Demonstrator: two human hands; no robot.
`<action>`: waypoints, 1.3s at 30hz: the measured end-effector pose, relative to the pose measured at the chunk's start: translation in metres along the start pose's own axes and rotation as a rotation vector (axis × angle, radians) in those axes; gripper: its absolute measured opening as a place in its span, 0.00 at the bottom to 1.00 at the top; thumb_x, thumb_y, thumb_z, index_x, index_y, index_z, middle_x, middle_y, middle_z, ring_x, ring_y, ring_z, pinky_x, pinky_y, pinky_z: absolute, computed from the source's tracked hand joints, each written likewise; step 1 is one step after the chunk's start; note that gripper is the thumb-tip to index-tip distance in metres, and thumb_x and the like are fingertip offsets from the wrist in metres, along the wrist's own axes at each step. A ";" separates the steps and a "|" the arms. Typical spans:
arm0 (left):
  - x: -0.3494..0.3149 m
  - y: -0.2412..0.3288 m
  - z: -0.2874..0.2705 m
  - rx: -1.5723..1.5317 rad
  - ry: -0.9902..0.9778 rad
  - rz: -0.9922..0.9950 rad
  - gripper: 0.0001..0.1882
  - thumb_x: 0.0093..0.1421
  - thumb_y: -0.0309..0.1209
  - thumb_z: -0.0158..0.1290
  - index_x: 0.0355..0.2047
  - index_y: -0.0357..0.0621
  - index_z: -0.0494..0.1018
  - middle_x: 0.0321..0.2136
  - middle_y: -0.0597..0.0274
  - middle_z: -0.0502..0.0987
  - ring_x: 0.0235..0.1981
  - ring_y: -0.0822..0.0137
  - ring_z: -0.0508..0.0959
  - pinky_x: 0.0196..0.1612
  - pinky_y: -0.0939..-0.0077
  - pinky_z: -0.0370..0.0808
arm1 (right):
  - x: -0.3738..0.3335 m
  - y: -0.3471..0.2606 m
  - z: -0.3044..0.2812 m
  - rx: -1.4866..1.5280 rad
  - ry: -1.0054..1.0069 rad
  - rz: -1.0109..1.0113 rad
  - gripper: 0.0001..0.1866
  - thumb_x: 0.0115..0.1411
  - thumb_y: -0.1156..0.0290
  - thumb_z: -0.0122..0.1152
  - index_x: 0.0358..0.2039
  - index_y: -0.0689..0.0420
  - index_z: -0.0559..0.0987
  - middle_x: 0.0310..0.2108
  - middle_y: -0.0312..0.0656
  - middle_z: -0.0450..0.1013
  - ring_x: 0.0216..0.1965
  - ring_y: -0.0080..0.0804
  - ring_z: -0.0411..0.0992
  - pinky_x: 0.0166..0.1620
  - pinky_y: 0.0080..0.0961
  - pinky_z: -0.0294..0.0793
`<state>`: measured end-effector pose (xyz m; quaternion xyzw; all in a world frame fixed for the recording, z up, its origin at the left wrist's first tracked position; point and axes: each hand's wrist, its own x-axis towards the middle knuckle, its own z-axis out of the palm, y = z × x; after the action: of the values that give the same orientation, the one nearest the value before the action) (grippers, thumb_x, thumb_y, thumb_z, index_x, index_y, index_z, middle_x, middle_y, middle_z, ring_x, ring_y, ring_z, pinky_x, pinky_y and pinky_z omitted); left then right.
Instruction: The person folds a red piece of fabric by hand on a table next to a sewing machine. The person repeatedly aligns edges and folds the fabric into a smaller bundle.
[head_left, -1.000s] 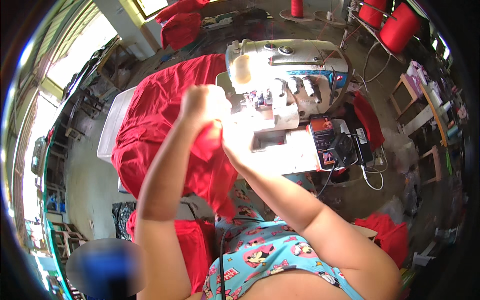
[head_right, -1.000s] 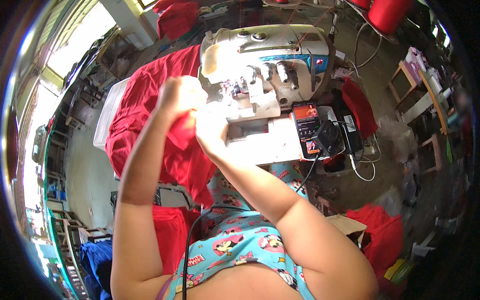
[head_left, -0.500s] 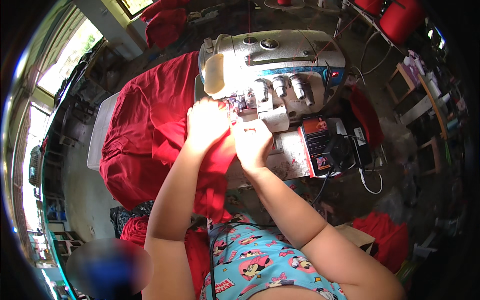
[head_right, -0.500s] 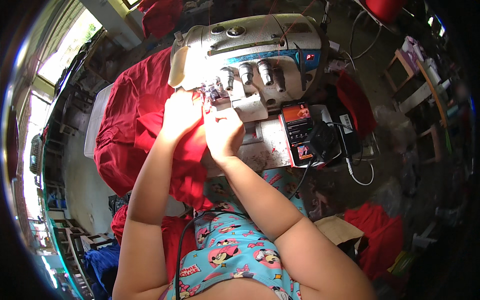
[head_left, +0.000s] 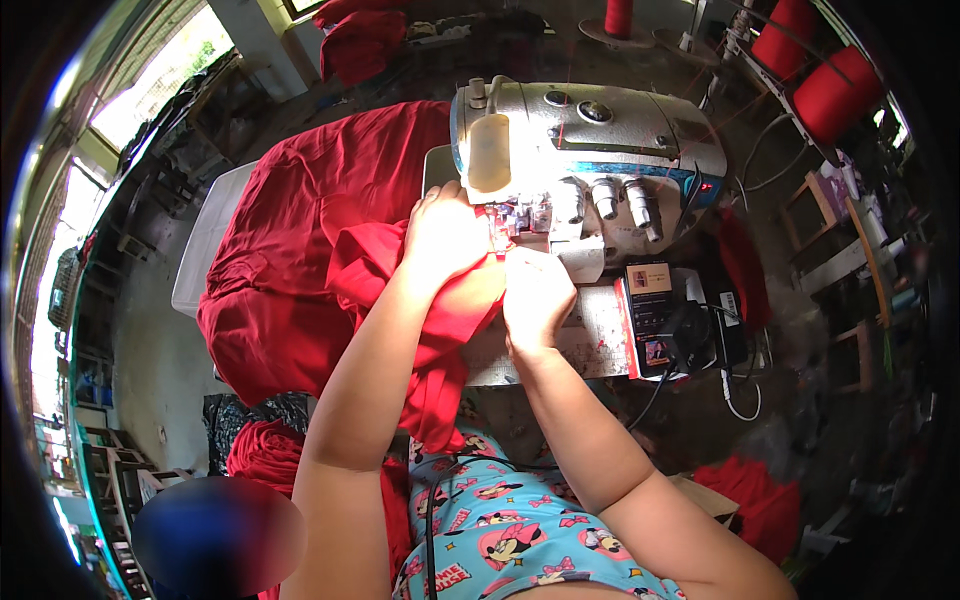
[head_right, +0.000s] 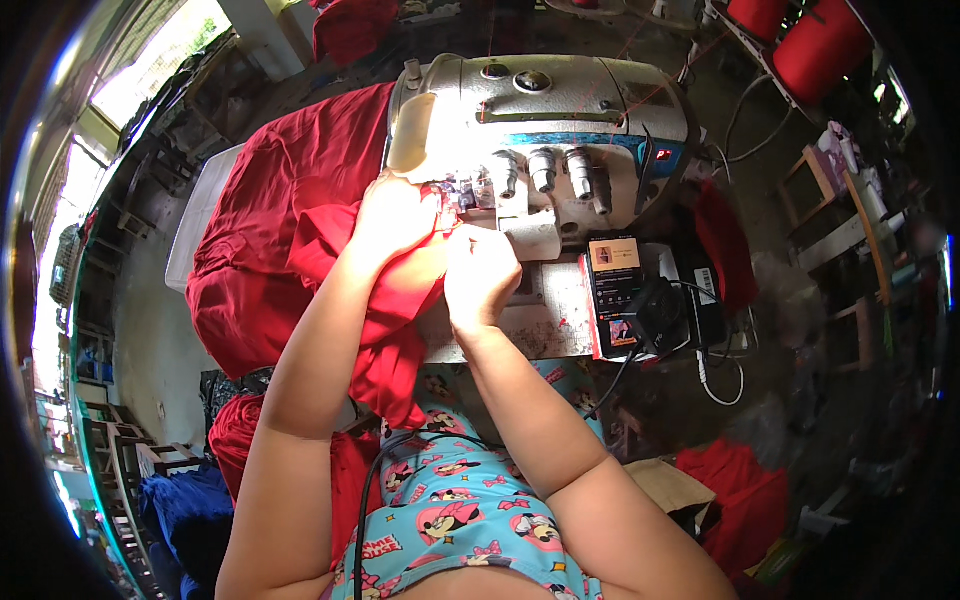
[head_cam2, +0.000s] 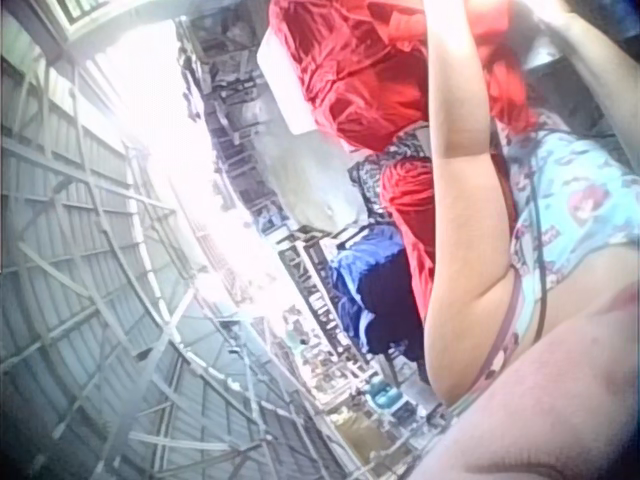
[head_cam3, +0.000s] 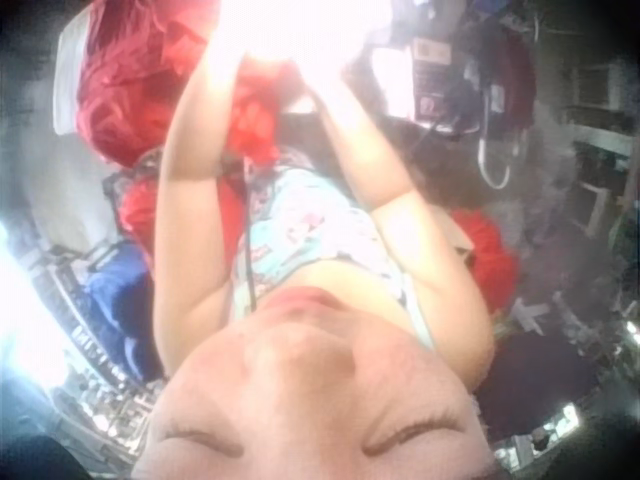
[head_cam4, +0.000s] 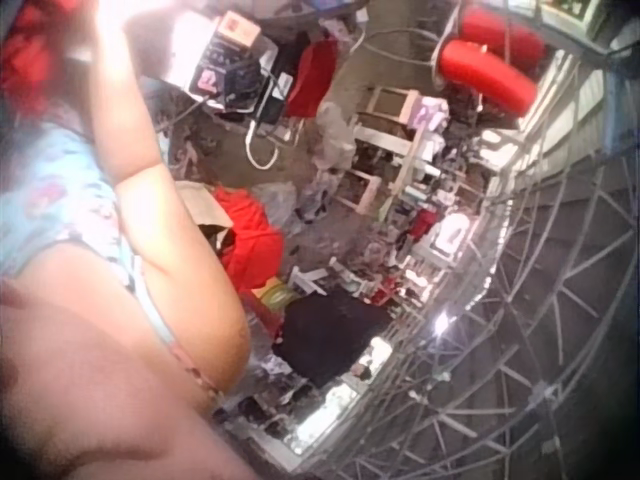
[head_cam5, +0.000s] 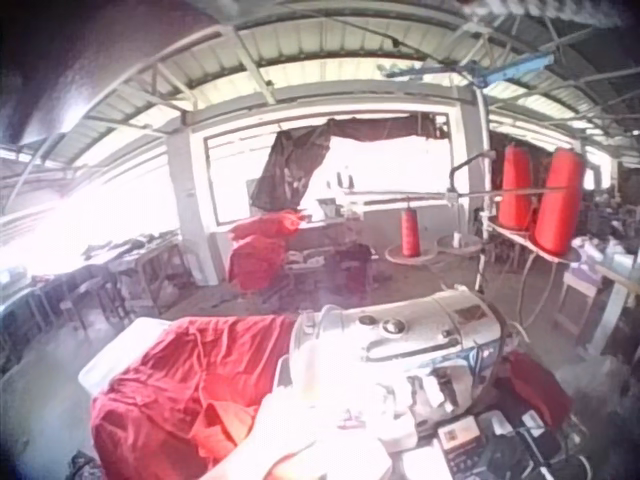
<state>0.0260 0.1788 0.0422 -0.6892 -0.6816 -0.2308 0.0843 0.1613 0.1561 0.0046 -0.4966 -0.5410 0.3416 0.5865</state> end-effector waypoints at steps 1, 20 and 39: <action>0.000 0.001 -0.002 0.023 -0.005 -0.018 0.14 0.50 0.34 0.51 0.34 0.35 0.72 0.31 0.50 0.73 0.37 0.52 0.75 0.44 0.60 0.72 | 0.000 -0.001 -0.002 -0.051 -0.015 -0.032 0.05 0.52 0.74 0.59 0.25 0.62 0.80 0.24 0.44 0.76 0.25 0.30 0.74 0.33 0.24 0.72; -0.094 0.036 -0.087 -0.282 0.299 -0.009 0.04 0.53 0.21 0.53 0.30 0.40 0.71 0.28 0.53 0.75 0.34 0.50 0.75 0.37 0.63 0.71 | 0.038 -0.031 -0.065 -0.254 -0.654 -0.789 0.17 0.44 0.87 0.50 0.36 0.60 0.75 0.38 0.51 0.68 0.42 0.51 0.67 0.48 0.36 0.68; -0.058 0.052 -0.086 -0.392 0.009 -0.112 0.08 0.50 0.30 0.56 0.31 0.41 0.79 0.20 0.52 0.76 0.22 0.55 0.77 0.26 0.66 0.73 | 0.025 -0.017 -0.076 0.300 -0.747 -0.220 0.09 0.48 0.86 0.60 0.32 0.65 0.79 0.29 0.45 0.77 0.33 0.26 0.77 0.33 0.20 0.76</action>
<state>0.0611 0.0865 0.1032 -0.6525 -0.6604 -0.3666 -0.0612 0.2379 0.1583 0.0339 -0.1871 -0.7106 0.5087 0.4486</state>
